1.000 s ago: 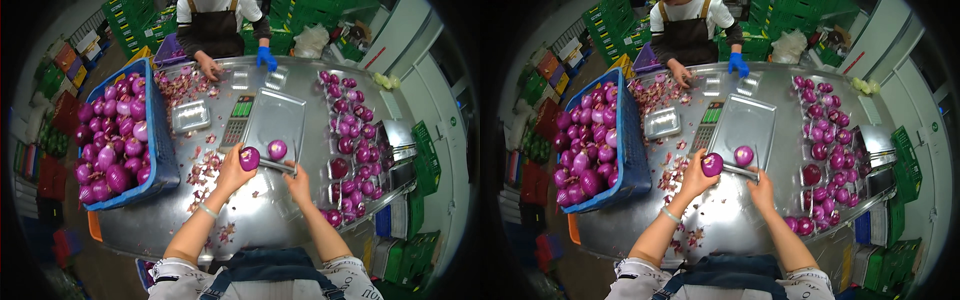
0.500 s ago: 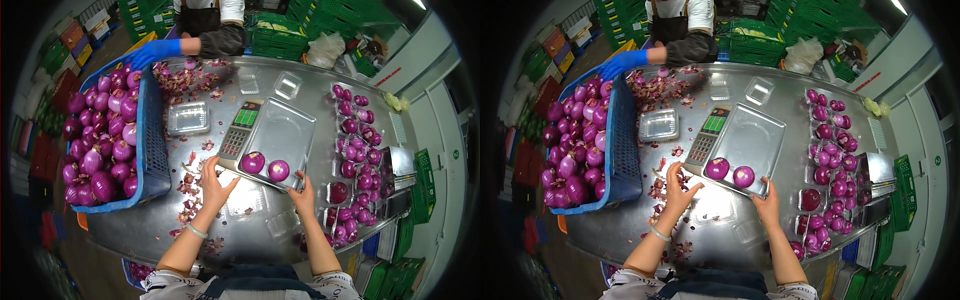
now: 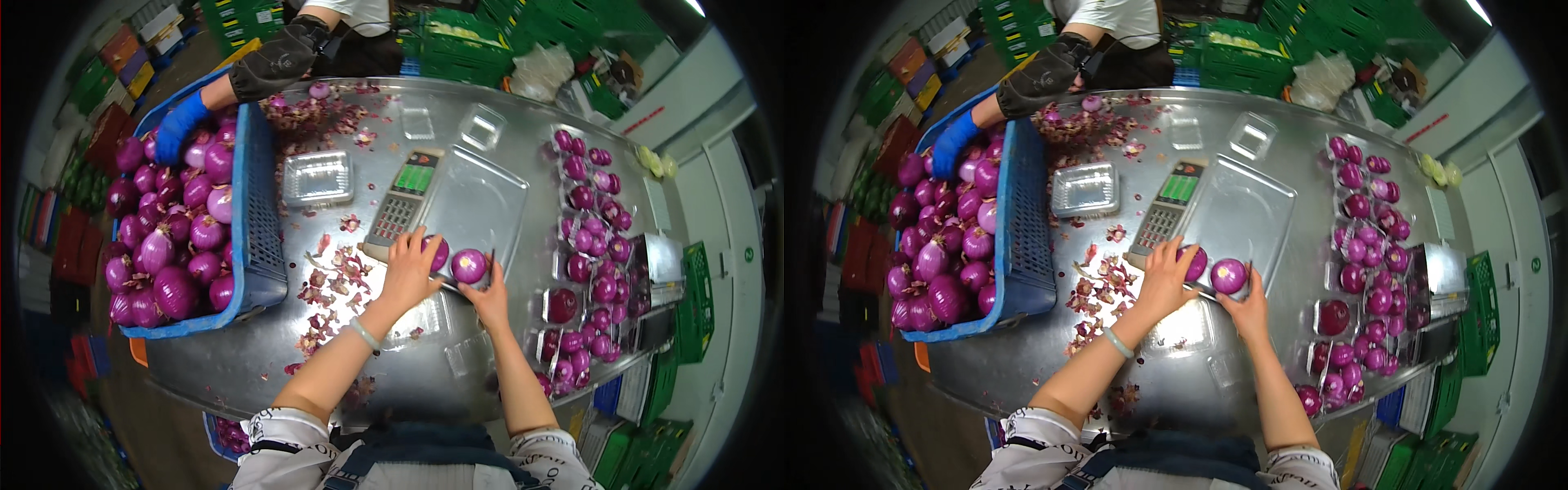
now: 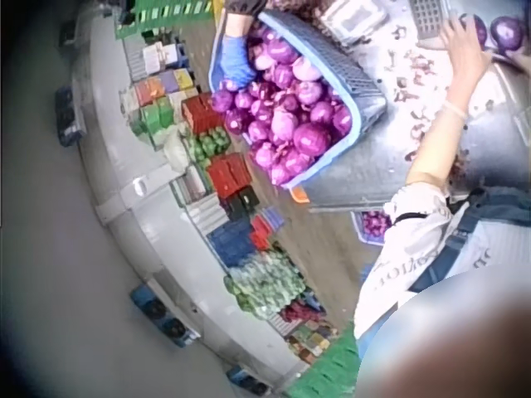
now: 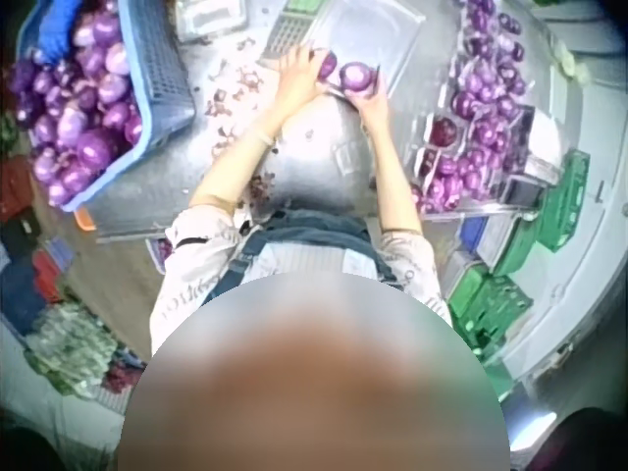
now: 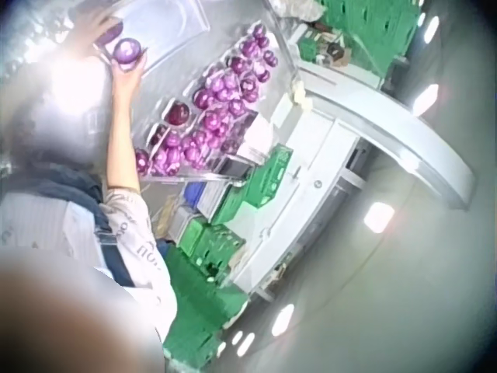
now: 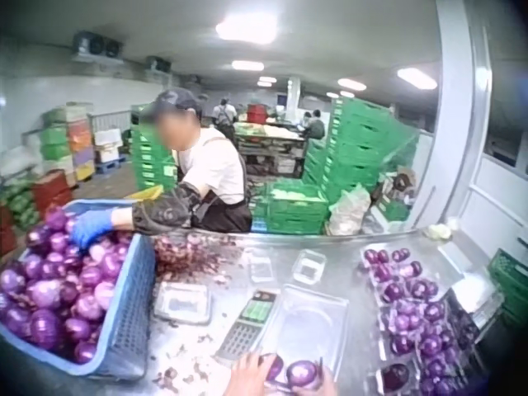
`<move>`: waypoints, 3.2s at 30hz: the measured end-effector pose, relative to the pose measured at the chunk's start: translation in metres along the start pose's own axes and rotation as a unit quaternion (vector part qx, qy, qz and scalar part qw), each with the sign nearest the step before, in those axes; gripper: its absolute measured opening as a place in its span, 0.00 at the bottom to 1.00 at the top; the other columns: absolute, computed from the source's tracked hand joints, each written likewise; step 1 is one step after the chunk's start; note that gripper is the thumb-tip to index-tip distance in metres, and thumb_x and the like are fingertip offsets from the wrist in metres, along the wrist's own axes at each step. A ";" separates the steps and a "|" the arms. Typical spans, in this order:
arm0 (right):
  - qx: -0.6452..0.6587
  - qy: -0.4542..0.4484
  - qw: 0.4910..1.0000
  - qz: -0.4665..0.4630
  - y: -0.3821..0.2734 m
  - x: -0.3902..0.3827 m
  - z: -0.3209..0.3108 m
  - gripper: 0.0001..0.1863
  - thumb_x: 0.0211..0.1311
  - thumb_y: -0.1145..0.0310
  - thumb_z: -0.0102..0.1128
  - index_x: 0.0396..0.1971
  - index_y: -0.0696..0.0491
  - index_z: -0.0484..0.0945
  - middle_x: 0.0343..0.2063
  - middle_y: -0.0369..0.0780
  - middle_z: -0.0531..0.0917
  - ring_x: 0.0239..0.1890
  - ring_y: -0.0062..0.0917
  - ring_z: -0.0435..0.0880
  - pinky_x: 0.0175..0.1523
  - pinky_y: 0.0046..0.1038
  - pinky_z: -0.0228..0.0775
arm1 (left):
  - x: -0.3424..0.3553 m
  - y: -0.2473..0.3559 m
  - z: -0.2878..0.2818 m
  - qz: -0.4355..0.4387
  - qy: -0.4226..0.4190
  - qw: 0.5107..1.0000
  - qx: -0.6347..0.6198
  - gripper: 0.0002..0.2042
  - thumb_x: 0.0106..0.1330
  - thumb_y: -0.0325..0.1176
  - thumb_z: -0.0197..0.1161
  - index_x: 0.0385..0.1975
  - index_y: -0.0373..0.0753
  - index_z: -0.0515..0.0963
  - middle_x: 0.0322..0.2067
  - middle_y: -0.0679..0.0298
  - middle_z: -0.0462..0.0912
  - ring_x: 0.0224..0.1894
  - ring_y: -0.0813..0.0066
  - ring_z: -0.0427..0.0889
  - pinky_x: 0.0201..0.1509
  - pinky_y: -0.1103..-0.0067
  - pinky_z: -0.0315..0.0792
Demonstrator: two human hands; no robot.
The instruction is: Peeling, trimming, wrapping in plastic, and labeling red onions in a food processing facility.
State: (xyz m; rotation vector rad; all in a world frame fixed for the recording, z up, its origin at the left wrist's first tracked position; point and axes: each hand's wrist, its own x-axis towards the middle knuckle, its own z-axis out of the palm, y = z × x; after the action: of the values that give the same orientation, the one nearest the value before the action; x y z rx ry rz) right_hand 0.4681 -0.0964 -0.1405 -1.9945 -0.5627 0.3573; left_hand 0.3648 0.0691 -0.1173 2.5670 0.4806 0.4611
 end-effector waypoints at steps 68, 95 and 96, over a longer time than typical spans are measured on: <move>0.095 -0.085 0.992 -0.014 0.081 -0.254 -0.059 0.19 0.62 0.61 0.50 0.52 0.51 0.70 0.48 0.40 0.74 0.38 0.27 0.80 0.41 0.28 0.73 | -0.193 0.174 -0.001 -0.185 -0.297 0.807 -0.475 0.37 0.44 0.13 0.52 0.58 0.49 0.55 0.53 0.55 0.65 0.48 0.60 0.74 0.45 0.58 0.74; 0.368 0.366 0.832 0.195 0.172 -0.427 -0.499 0.31 0.67 0.57 0.49 0.66 0.47 0.51 0.39 0.41 0.76 0.31 0.20 0.78 0.28 0.21 0.72 | -0.115 0.502 0.297 0.017 -0.640 0.690 -0.338 0.17 0.48 0.20 0.62 0.41 0.32 0.73 0.33 0.58 0.76 0.36 0.68 0.76 0.44 0.68 0.77; 0.369 0.368 0.834 0.182 0.183 -0.425 -0.509 0.30 0.68 0.61 0.48 0.67 0.46 0.49 0.36 0.40 0.77 0.32 0.19 0.77 0.34 0.23 0.73 | -0.113 0.526 0.301 0.022 -0.640 0.690 -0.338 0.18 0.48 0.20 0.61 0.42 0.33 0.72 0.34 0.58 0.76 0.36 0.68 0.76 0.44 0.69 0.76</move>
State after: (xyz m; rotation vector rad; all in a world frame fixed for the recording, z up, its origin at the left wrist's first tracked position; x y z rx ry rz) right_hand 0.3913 -0.7753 -0.0609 -1.2983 0.4185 -0.0076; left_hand 0.5165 -0.5281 -0.1215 1.5745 -0.2581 -0.9756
